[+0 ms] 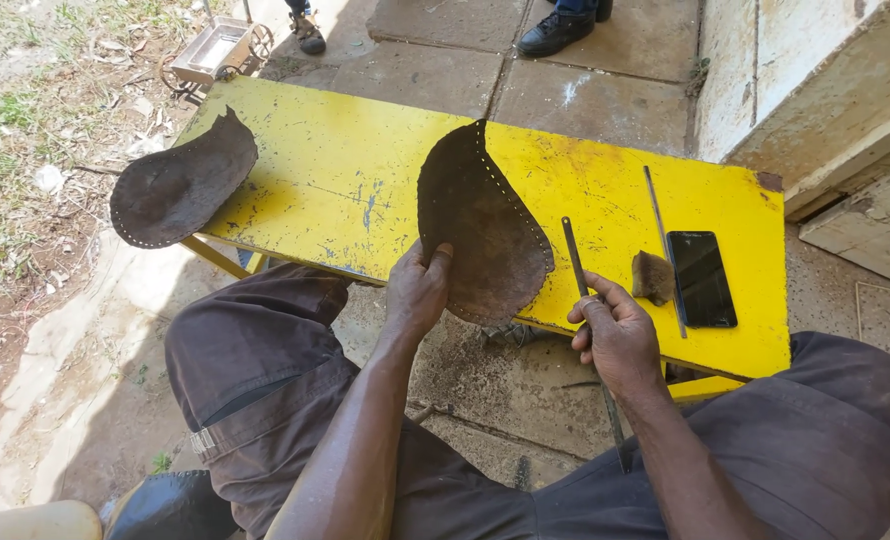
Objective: A person uses a hand file to smooth the edges of a curved metal plate on a yellow workbench.
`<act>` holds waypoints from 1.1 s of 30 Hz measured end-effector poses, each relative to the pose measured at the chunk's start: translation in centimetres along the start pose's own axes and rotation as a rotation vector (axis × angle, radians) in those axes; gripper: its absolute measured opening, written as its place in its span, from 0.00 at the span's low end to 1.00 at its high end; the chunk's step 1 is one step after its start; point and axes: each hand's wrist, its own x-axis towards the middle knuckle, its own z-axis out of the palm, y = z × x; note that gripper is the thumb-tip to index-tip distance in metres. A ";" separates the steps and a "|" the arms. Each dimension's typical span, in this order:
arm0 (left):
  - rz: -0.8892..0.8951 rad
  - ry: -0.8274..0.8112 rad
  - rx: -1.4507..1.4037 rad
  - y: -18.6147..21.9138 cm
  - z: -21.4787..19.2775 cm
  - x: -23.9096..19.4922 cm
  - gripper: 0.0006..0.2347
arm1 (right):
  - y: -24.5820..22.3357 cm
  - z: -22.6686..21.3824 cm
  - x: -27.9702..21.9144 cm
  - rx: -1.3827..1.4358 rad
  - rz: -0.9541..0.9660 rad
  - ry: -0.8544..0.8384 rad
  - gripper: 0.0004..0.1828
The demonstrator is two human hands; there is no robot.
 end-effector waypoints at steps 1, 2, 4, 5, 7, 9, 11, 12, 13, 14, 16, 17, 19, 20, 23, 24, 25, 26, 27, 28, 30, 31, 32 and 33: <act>0.000 0.002 -0.003 0.0 0.0 0.0 0.15 | 0.4 0.1 0.1 -0.002 -0.002 -0.002 0.23; -0.004 0.001 -0.009 0.1 0.0 0.0 0.15 | 0.8 0.3 0.2 0.012 0.012 -0.002 0.23; -0.009 0.004 -0.017 0.1 -0.1 0.0 0.16 | 1.3 0.5 0.3 0.026 0.025 -0.007 0.23; -0.012 0.002 -0.024 0.1 -0.1 0.1 0.16 | 1.5 0.7 0.2 0.020 0.033 -0.011 0.22; -0.014 0.003 -0.032 -0.1 0.0 0.2 0.16 | 2.0 0.9 0.2 0.014 0.039 -0.018 0.22; -0.025 -0.005 -0.041 -0.2 0.1 0.5 0.16 | 2.6 1.2 0.4 -0.006 0.039 -0.040 0.22; -0.030 -0.006 -0.043 1.1 -0.6 -0.2 0.17 | 0.2 1.7 -0.6 -0.100 -0.001 -0.053 0.23; -0.044 -0.015 -0.041 1.6 -0.9 -0.8 0.18 | -0.9 2.0 -1.4 -0.195 -0.031 -0.063 0.24; -0.043 -0.008 -0.042 1.5 -1.0 -0.9 0.18 | -2.5 2.6 -2.1 -0.194 -0.035 -0.069 0.24; -0.042 -0.007 -0.046 1.5 -0.9 -0.9 0.18 | -4.0 3.1 -2.9 -0.246 -0.070 -0.079 0.25; -0.035 -0.010 -0.050 1.7 -0.7 -0.9 0.18 | -5.1 3.9 -3.9 -0.298 -0.109 -0.084 0.27; -0.100 -0.047 -0.034 1.9 -0.7 -0.9 0.21 | -4.8 4.3 -4.1 -0.339 -0.090 -0.165 0.29; -0.155 -0.086 -0.020 1.9 -0.3 -0.3 0.24 | -4.1 4.9 -3.8 -0.382 -0.080 -0.241 0.32; -0.130 -0.063 -0.005 1.2 -0.1 -0.1 0.24 | -3.6 5.1 -3.8 -0.489 -0.046 -0.248 0.33; -0.131 -0.052 0.042 1.4 -0.2 0.3 0.27 | -3.7 4.3 -4.0 -0.547 -0.074 -0.225 0.34; -0.168 -0.067 0.078 1.4 -0.7 0.0 0.28 | -3.9 4.0 -4.5 -0.493 -0.127 -0.201 0.34; -0.186 -0.053 0.081 1.0 -0.4 -0.3 0.28 | -3.8 3.7 -4.8 -0.491 -0.122 -0.224 0.34; -0.168 -0.054 0.086 0.9 -0.3 -0.1 0.27 | -3.9 3.7 -4.8 -0.496 -0.160 -0.191 0.34; -0.151 -0.055 0.091 0.8 -0.1 0.2 0.25 | -4.0 3.5 -4.7 -0.500 -0.199 -0.158 0.35; -0.150 -0.057 0.090 1.0 -0.4 0.1 0.25 | -3.8 3.9 -4.4 -0.501 -0.198 -0.156 0.35; -0.171 -0.087 0.050 1.4 -0.3 -0.2 0.25 | -3.3 4.1 -3.9 -0.673 0.012 -0.260 0.40; -0.169 -0.100 0.049 1.5 -0.3 -0.3 0.25 | -2.8 3.9 -3.8 -0.675 0.019 -0.249 0.40; -0.159 -0.072 0.058 1.5 -0.3 -0.3 0.25 | -2.3 3.8 -3.7 -0.673 -0.033 -0.263 0.40; -0.149 -0.043 0.068 1.6 -0.4 -0.3 0.24 | -1.8 3.7 -3.6 -0.672 -0.086 -0.278 0.39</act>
